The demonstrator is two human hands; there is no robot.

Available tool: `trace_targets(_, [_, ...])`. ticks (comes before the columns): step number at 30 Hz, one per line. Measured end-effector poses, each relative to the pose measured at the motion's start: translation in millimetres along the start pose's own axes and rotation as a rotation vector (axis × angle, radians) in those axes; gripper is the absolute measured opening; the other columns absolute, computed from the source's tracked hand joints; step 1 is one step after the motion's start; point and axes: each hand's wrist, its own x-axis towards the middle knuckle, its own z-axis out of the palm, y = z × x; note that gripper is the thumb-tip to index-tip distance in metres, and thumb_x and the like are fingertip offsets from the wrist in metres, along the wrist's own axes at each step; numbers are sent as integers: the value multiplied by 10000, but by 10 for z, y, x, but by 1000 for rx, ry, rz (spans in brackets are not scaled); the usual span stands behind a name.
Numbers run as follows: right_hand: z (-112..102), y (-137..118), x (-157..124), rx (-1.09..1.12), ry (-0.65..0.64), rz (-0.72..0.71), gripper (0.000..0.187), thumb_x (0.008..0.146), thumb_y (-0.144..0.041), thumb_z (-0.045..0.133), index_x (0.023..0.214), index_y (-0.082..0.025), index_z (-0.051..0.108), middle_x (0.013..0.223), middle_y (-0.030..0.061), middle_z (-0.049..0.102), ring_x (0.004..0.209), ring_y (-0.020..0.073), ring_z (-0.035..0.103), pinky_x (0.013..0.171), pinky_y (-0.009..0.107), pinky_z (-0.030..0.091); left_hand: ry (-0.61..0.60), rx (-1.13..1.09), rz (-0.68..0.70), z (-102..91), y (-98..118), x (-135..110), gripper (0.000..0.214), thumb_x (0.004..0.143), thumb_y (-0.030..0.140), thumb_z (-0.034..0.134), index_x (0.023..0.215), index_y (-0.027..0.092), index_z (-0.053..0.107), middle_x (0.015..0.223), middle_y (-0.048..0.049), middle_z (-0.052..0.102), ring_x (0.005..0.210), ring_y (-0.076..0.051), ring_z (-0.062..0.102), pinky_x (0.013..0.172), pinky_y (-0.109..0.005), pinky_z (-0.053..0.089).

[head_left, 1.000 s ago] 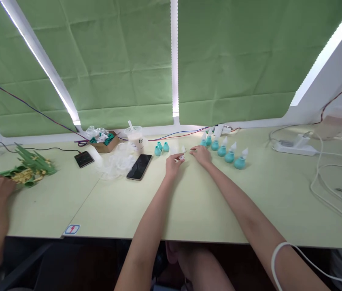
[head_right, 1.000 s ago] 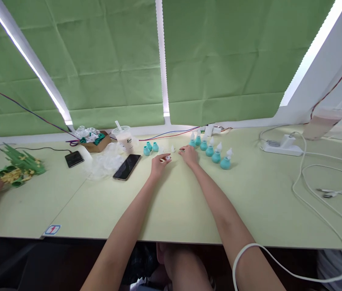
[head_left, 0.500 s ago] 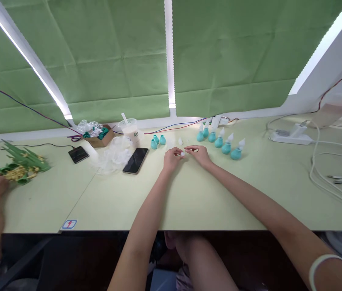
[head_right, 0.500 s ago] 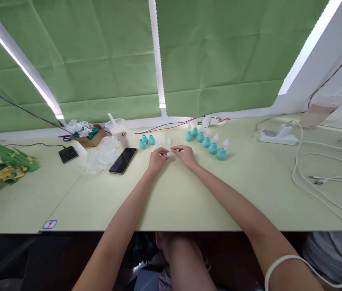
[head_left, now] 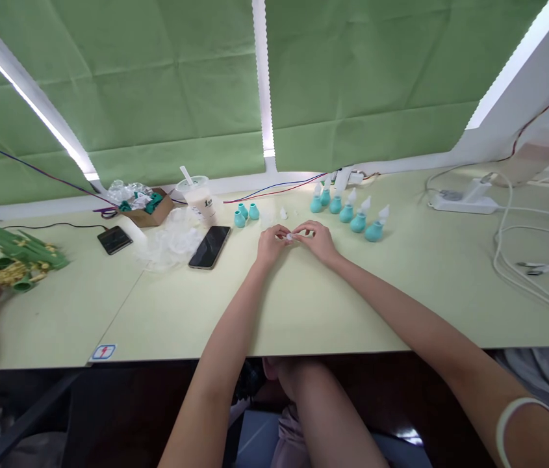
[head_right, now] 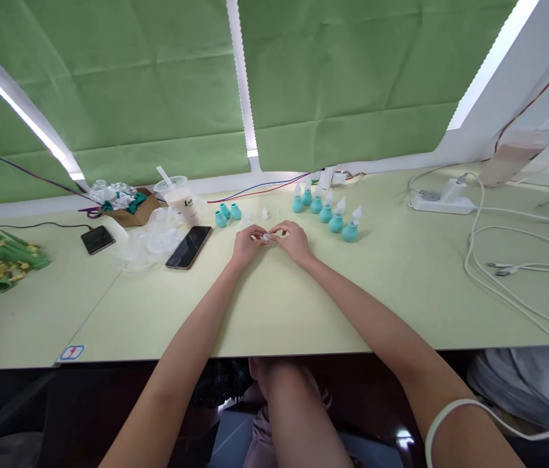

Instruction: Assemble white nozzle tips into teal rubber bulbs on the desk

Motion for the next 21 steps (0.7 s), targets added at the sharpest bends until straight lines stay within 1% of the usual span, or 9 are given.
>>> trace_targets(5, [1, -15, -9, 84, -35, 60, 192, 728, -408, 640, 765, -238, 721, 799, 15, 687, 663, 143, 532, 647, 280, 408, -26, 80, 19, 3, 25, -8, 135, 659, 146, 684, 783, 190, 651, 787, 14, 672, 732, -116, 573, 700, -242, 439])
trace_targets(8, [-3, -16, -11, 101, -71, 92, 173, 721, -399, 644, 749, -250, 728, 814, 12, 700, 688, 150, 544, 678, 286, 416, -16, 154, 19, -9, 17, -14, 117, 666, 146, 683, 767, 195, 653, 764, 17, 662, 722, -119, 556, 681, -241, 428])
trace_targets(12, [-2, 25, 2, 154, -86, 162, 180, 693, -411, 663, 730, -247, 728, 801, 12, 703, 693, 152, 539, 714, 297, 425, 4, 231, 37, -14, 14, -26, 97, 686, 157, 682, 768, 201, 656, 757, 13, 643, 715, -117, 545, 676, -240, 421])
trace_targets(18, [-37, 86, 50, 414, -196, 320, 250, 560, -384, 760, 705, -191, 693, 762, 19, 694, 672, 136, 570, 707, 288, 453, 27, 317, 98, 10, 49, -51, 88, 710, 159, 683, 780, 212, 673, 746, 4, 591, 705, -111, 552, 662, -231, 430])
trace_targets(21, [-105, 79, 68, 542, -240, 417, 299, 520, -338, 796, 755, -183, 694, 799, 28, 705, 733, 146, 618, 733, 289, 480, 44, 348, 161, 34, 66, -65, 85, 714, 166, 690, 785, 213, 685, 747, -1, 591, 699, -109, 559, 667, -231, 438])
